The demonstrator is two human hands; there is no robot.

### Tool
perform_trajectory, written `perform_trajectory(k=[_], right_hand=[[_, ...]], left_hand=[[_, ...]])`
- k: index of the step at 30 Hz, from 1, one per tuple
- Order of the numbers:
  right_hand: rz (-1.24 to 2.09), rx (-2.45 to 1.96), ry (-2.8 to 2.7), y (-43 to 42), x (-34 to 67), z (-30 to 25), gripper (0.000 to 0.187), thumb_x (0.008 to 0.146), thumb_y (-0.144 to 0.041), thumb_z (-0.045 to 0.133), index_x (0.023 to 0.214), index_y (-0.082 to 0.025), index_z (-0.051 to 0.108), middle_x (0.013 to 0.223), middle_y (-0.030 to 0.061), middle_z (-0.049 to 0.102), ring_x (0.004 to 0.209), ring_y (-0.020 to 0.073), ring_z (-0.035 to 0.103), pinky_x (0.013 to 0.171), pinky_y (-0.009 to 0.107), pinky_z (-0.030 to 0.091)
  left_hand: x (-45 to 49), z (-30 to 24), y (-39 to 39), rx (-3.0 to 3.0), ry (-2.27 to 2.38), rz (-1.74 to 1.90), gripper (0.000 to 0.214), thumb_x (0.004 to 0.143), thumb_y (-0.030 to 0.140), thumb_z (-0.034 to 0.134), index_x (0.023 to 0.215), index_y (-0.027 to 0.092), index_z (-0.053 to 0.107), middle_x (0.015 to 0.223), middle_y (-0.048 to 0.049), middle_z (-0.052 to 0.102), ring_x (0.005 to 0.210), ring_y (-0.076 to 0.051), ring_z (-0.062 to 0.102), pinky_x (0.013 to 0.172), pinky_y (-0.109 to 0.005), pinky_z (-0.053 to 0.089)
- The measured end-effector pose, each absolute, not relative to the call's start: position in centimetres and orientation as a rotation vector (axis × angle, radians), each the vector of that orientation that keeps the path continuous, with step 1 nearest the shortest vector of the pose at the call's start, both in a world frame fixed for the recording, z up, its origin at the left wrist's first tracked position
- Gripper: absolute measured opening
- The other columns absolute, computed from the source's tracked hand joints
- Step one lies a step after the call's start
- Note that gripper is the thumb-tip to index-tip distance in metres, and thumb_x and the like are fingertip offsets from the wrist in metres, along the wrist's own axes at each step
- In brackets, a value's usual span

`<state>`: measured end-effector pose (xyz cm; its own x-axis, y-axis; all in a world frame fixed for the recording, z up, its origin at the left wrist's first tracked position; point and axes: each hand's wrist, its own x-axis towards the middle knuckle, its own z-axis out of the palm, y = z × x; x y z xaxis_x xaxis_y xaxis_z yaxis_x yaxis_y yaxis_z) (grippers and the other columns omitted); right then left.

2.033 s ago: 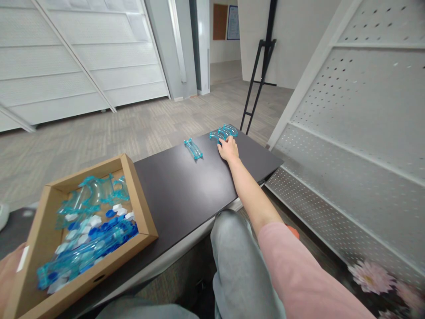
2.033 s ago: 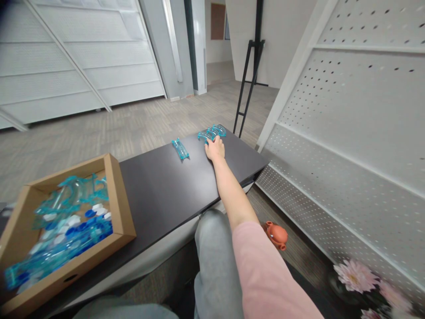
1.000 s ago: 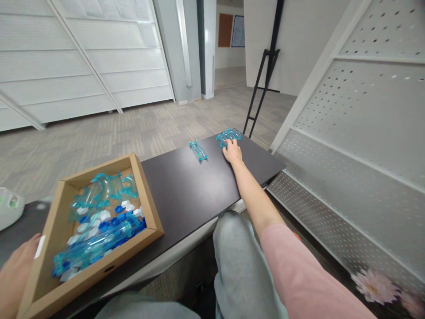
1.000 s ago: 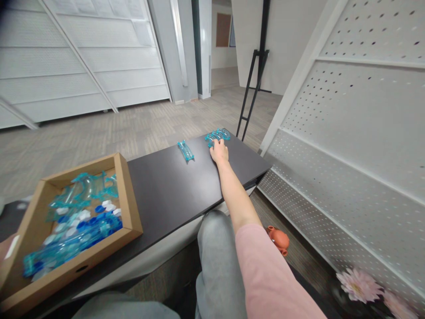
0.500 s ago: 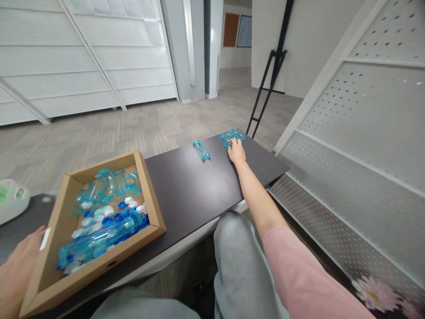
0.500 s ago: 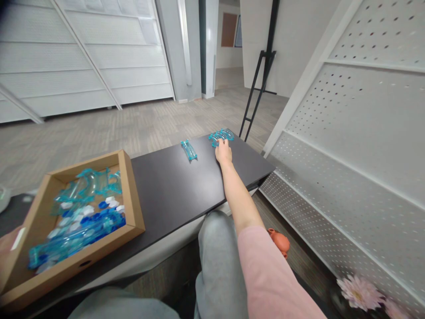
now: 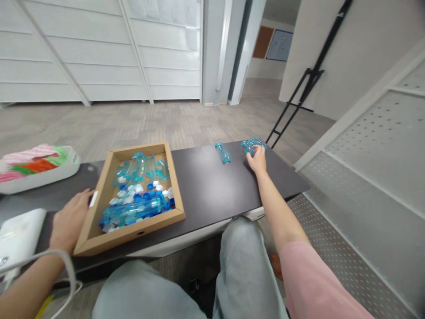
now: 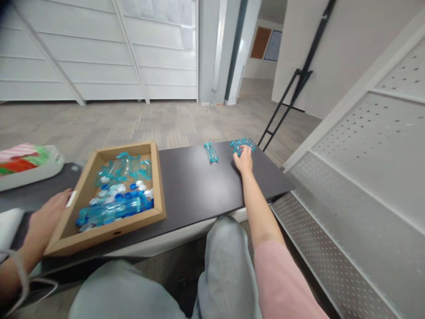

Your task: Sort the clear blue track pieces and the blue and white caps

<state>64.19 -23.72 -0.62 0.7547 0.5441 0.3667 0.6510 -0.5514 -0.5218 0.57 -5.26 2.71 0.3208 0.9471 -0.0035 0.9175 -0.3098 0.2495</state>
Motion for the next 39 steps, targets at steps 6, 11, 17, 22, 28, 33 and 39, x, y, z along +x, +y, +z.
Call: perform_trajectory(k=[6, 11, 17, 22, 28, 33, 39], right_hand=[[-0.308, -2.081, -0.971, -23.6, 64.9, -0.7, 0.031, 0.088, -0.028, 0.062, 0.119, -0.025, 0.063, 0.122, 0.0177, 0.065, 0.113, 0.0336, 0.07, 0.109, 0.055, 0.062], [-0.226, -1.977, -1.134, -21.0, 60.6, 0.4, 0.027, 0.09, -0.036, 0.063, 0.116, -0.028, 0.065, 0.104, 0.0101, 0.066, 0.084, 0.029, 0.063, 0.094, 0.056, 0.065], [0.142, -1.626, -1.909, -13.8, 45.3, 4.0, 0.03, 0.11, -0.049, 0.058, 0.115, -0.025, 0.075, 0.109, 0.0104, 0.076, 0.097, 0.0277, 0.071, 0.097, 0.045, 0.06], [0.109, -1.856, -2.193, -8.4, 33.9, 6.0, 0.041, 0.114, -0.056, 0.065, 0.138, -0.025, 0.076, 0.132, 0.0141, 0.08, 0.128, 0.0359, 0.073, 0.116, 0.051, 0.05], [0.06, -2.081, -2.202, -5.8, 29.9, 5.2, 0.041, 0.112, -0.053, 0.068, 0.138, -0.022, 0.076, 0.138, 0.0174, 0.08, 0.134, 0.0369, 0.073, 0.121, 0.051, 0.048], [0.145, -2.002, -2.037, -5.9, 30.5, 5.0, 0.021, 0.109, -0.043, 0.069, 0.114, -0.024, 0.077, 0.123, 0.0108, 0.084, 0.12, 0.032, 0.076, 0.111, 0.044, 0.054], [0.323, -1.776, -1.844, -5.1, 31.4, 4.0, 0.016, 0.105, -0.038, 0.068, 0.094, -0.026, 0.07, 0.103, 0.0032, 0.081, 0.102, 0.0242, 0.074, 0.096, 0.037, 0.054]], left_hand=[[0.1, 1.0, -5.1, 2.393, 1.833, 0.381, 0.051, 0.11, 0.025, 0.043, 0.156, 0.014, 0.062, 0.179, -0.021, 0.056, 0.168, -0.037, 0.052, 0.136, -0.057, 0.046], [0.4, 0.4, -5.3, 2.373, 1.817, 0.492, 0.054, 0.11, 0.026, 0.048, 0.159, 0.015, 0.066, 0.178, -0.0217, 0.056, 0.169, -0.041, 0.049, 0.137, -0.06, 0.043], [0.5, 0.0, -5.4, 2.337, 1.839, 0.555, 0.055, 0.11, 0.021, 0.043, 0.159, 0.017, 0.067, 0.178, -0.0208, 0.057, 0.169, -0.039, 0.049, 0.136, -0.061, 0.042], [0.8, 0.2, -5.5, 2.335, 1.843, 0.558, 0.053, 0.111, 0.021, 0.045, 0.158, 0.019, 0.068, 0.177, -0.0196, 0.058, 0.167, -0.038, 0.05, 0.135, -0.06, 0.043], [0.7, 0.4, -5.7, 2.334, 1.849, 0.537, 0.053, 0.112, 0.021, 0.044, 0.159, 0.017, 0.068, 0.178, -0.0199, 0.057, 0.167, -0.038, 0.05, 0.135, -0.059, 0.043], [0.7, 0.3, -5.6, 2.329, 1.845, 0.548, 0.053, 0.112, 0.021, 0.043, 0.159, 0.019, 0.068, 0.178, -0.0182, 0.057, 0.168, -0.036, 0.049, 0.135, -0.057, 0.043], [0.7, 0.0, -5.4, 2.332, 1.836, 0.563, 0.052, 0.112, 0.021, 0.045, 0.159, 0.018, 0.068, 0.177, -0.0193, 0.058, 0.167, -0.038, 0.05, 0.136, -0.06, 0.042]])
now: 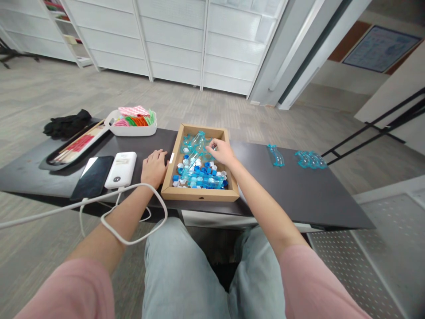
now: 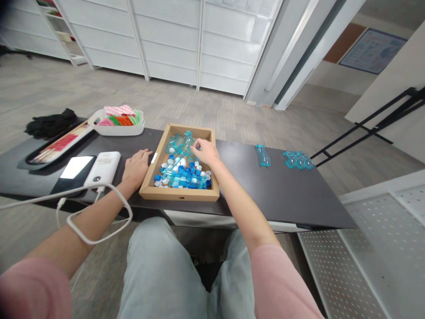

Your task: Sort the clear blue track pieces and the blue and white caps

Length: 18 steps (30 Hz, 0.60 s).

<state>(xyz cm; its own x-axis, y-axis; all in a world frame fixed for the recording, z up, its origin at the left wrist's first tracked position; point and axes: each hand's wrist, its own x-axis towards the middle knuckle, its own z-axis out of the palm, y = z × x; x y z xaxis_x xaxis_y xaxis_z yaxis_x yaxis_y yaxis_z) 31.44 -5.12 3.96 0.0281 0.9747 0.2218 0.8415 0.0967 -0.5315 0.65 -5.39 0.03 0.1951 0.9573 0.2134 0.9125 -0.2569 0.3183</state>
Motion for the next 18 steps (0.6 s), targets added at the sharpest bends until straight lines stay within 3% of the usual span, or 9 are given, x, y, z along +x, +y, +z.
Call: perform_trajectory(k=[6, 10, 13, 18], right_hand=[[0.439, -1.513, -1.547, -4.7, 32.4, 3.1, 0.034, 0.09, -0.053, 0.086, 0.094, -0.026, 0.065, 0.096, 0.0012, 0.074, 0.093, 0.0224, 0.067, 0.089, 0.036, 0.052], [0.495, -1.441, -1.404, -4.6, 33.1, 2.9, 0.035, 0.083, -0.048, 0.089, 0.093, -0.027, 0.063, 0.093, -0.0013, 0.071, 0.087, 0.0198, 0.063, 0.087, 0.036, 0.051], [0.495, -1.391, -1.352, -4.3, 33.3, 2.6, 0.034, 0.082, -0.046, 0.088, 0.092, -0.027, 0.062, 0.089, -0.0032, 0.068, 0.085, 0.0188, 0.061, 0.086, 0.035, 0.05], [0.525, -1.337, -1.306, -3.9, 33.2, 1.9, 0.04, 0.093, -0.058, 0.083, 0.094, -0.029, 0.054, 0.08, -0.0061, 0.065, 0.075, 0.0174, 0.058, 0.079, 0.034, 0.048]], left_hand=[[0.7, 0.3, -5.4, 2.352, 1.839, 0.533, 0.052, 0.111, 0.022, 0.046, 0.159, 0.017, 0.068, 0.176, -0.0202, 0.058, 0.165, -0.04, 0.051, 0.134, -0.062, 0.044], [0.9, 0.6, -5.6, 2.35, 1.859, 0.532, 0.052, 0.111, 0.02, 0.047, 0.159, 0.017, 0.068, 0.175, -0.0209, 0.059, 0.164, -0.04, 0.053, 0.133, -0.062, 0.046], [1.0, 0.8, -5.6, 2.342, 1.865, 0.52, 0.053, 0.111, 0.018, 0.043, 0.159, 0.015, 0.068, 0.175, -0.0209, 0.059, 0.164, -0.039, 0.053, 0.133, -0.061, 0.046], [0.9, 1.0, -5.6, 2.327, 1.868, 0.493, 0.054, 0.113, 0.018, 0.04, 0.16, 0.014, 0.067, 0.176, -0.0202, 0.058, 0.164, -0.039, 0.054, 0.134, -0.06, 0.045]])
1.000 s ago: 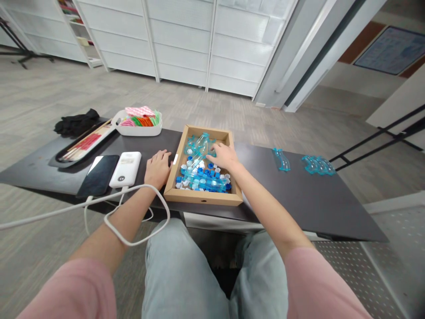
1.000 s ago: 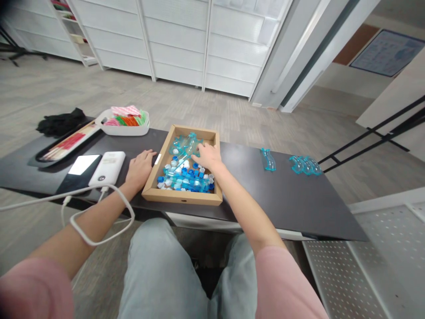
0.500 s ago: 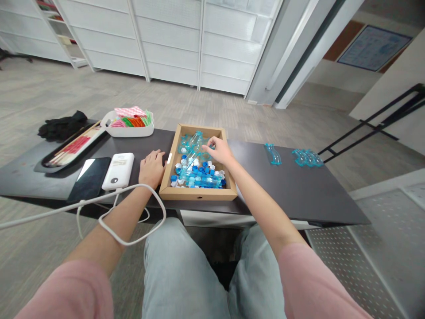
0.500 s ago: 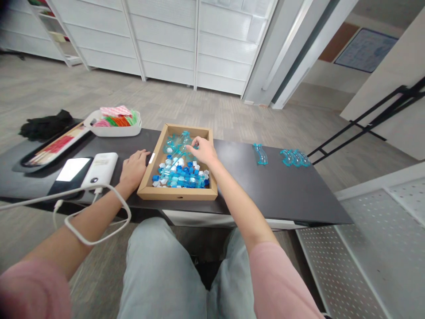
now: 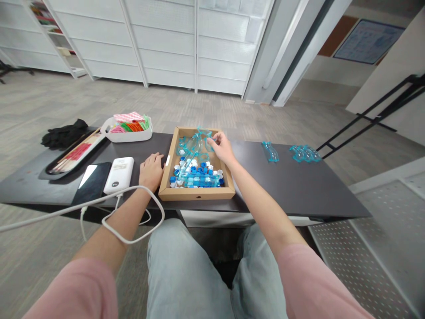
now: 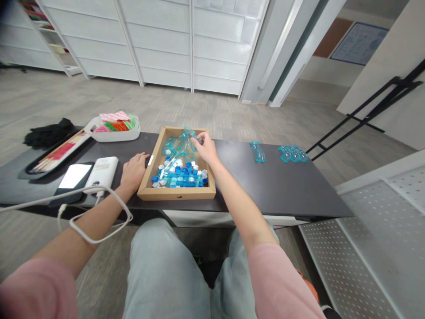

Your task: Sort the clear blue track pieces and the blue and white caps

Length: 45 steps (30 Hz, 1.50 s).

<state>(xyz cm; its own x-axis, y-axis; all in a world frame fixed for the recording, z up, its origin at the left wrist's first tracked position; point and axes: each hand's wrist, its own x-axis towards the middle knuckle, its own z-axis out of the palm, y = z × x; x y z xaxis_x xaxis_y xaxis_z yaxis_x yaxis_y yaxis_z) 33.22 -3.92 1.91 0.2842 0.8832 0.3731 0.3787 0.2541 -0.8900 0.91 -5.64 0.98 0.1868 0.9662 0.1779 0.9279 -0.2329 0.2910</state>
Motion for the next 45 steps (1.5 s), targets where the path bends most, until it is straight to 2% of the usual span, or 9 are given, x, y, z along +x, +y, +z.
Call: perform_trajectory(k=[5, 10, 14, 20, 25, 29, 35, 40, 45], right_hand=[[0.603, -1.227, -1.327, -3.9, 33.2, 1.6, 0.05, 0.103, -0.074, 0.069, 0.097, -0.031, 0.045, 0.082, -0.0039, 0.073, 0.081, 0.02, 0.067, 0.082, 0.036, 0.05], [0.625, -1.202, -1.303, -3.6, 33.6, 1.5, 0.048, 0.108, -0.076, 0.06, 0.101, -0.032, 0.044, 0.077, -0.0065, 0.069, 0.082, 0.0202, 0.069, 0.088, 0.036, 0.051], [0.661, -1.195, -1.285, -3.5, 33.8, 1.5, 0.05, 0.108, -0.079, 0.06, 0.102, -0.032, 0.044, 0.074, -0.0068, 0.072, 0.078, 0.0207, 0.069, 0.085, 0.036, 0.052], [0.728, -1.11, -1.27, -3.4, 33.8, 1.6, 0.051, 0.111, -0.082, 0.054, 0.109, -0.033, 0.041, 0.078, -0.0059, 0.074, 0.082, 0.0214, 0.076, 0.087, 0.037, 0.059], [0.763, -1.086, -1.271, -3.4, 33.8, 1.7, 0.06, 0.106, -0.091, 0.057, 0.112, -0.033, 0.041, 0.085, -0.0047, 0.072, 0.083, 0.022, 0.079, 0.085, 0.039, 0.061], [0.784, -1.064, -1.287, -3.6, 33.7, 1.8, 0.064, 0.103, -0.095, 0.057, 0.114, -0.033, 0.042, 0.077, -0.0069, 0.071, 0.082, 0.0222, 0.078, 0.089, 0.04, 0.062], [0.781, -1.046, -1.281, -3.9, 33.5, 2.2, 0.066, 0.097, -0.095, 0.063, 0.109, -0.034, 0.042, 0.066, -0.0105, 0.068, 0.068, 0.0205, 0.073, 0.076, 0.035, 0.057], [0.767, -1.095, -1.251, -3.9, 33.3, 2.6, 0.06, 0.103, -0.088, 0.064, 0.107, -0.033, 0.04, 0.078, -0.0052, 0.078, 0.074, 0.0204, 0.072, 0.075, 0.033, 0.055], [0.774, -1.154, -1.188, -4.0, 33.1, 2.8, 0.054, 0.107, -0.08, 0.065, 0.109, -0.033, 0.041, 0.096, -0.0003, 0.084, 0.077, 0.0203, 0.069, 0.074, 0.032, 0.055]], left_hand=[[0.9, 0.9, -5.7, 2.34, 1.867, 0.498, 0.053, 0.113, 0.019, 0.042, 0.16, 0.014, 0.066, 0.177, -0.0205, 0.057, 0.164, -0.039, 0.053, 0.134, -0.06, 0.045], [0.9, 0.8, -5.6, 2.346, 1.867, 0.496, 0.053, 0.113, 0.021, 0.042, 0.159, 0.014, 0.066, 0.176, -0.0212, 0.058, 0.163, -0.039, 0.054, 0.134, -0.06, 0.045], [0.8, 0.7, -5.6, 2.359, 1.853, 0.515, 0.052, 0.112, 0.02, 0.043, 0.158, 0.016, 0.068, 0.174, -0.0216, 0.059, 0.162, -0.038, 0.055, 0.133, -0.06, 0.046], [0.8, 0.8, -5.8, 2.366, 1.847, 0.524, 0.052, 0.111, 0.02, 0.045, 0.158, 0.016, 0.067, 0.173, -0.0217, 0.06, 0.161, -0.039, 0.055, 0.132, -0.06, 0.047], [0.9, 0.9, -5.8, 2.35, 1.852, 0.519, 0.052, 0.111, 0.02, 0.045, 0.158, 0.016, 0.067, 0.175, -0.021, 0.059, 0.163, -0.039, 0.054, 0.134, -0.059, 0.046], [1.0, 1.0, -5.8, 2.332, 1.861, 0.509, 0.051, 0.111, 0.02, 0.045, 0.157, 0.018, 0.068, 0.175, -0.0203, 0.059, 0.164, -0.038, 0.053, 0.135, -0.058, 0.044], [1.0, 1.1, -5.9, 2.338, 1.852, 0.5, 0.054, 0.112, 0.022, 0.041, 0.158, 0.015, 0.067, 0.175, -0.0213, 0.059, 0.164, -0.039, 0.053, 0.135, -0.059, 0.044], [1.1, 1.1, -5.9, 2.347, 1.862, 0.518, 0.053, 0.11, 0.02, 0.045, 0.157, 0.018, 0.069, 0.173, -0.0214, 0.06, 0.164, -0.038, 0.053, 0.134, -0.058, 0.045], [1.2, 1.4, -6.1, 2.357, 1.861, 0.491, 0.055, 0.111, 0.02, 0.041, 0.159, 0.015, 0.067, 0.175, -0.0232, 0.058, 0.164, -0.039, 0.053, 0.134, -0.062, 0.046]])
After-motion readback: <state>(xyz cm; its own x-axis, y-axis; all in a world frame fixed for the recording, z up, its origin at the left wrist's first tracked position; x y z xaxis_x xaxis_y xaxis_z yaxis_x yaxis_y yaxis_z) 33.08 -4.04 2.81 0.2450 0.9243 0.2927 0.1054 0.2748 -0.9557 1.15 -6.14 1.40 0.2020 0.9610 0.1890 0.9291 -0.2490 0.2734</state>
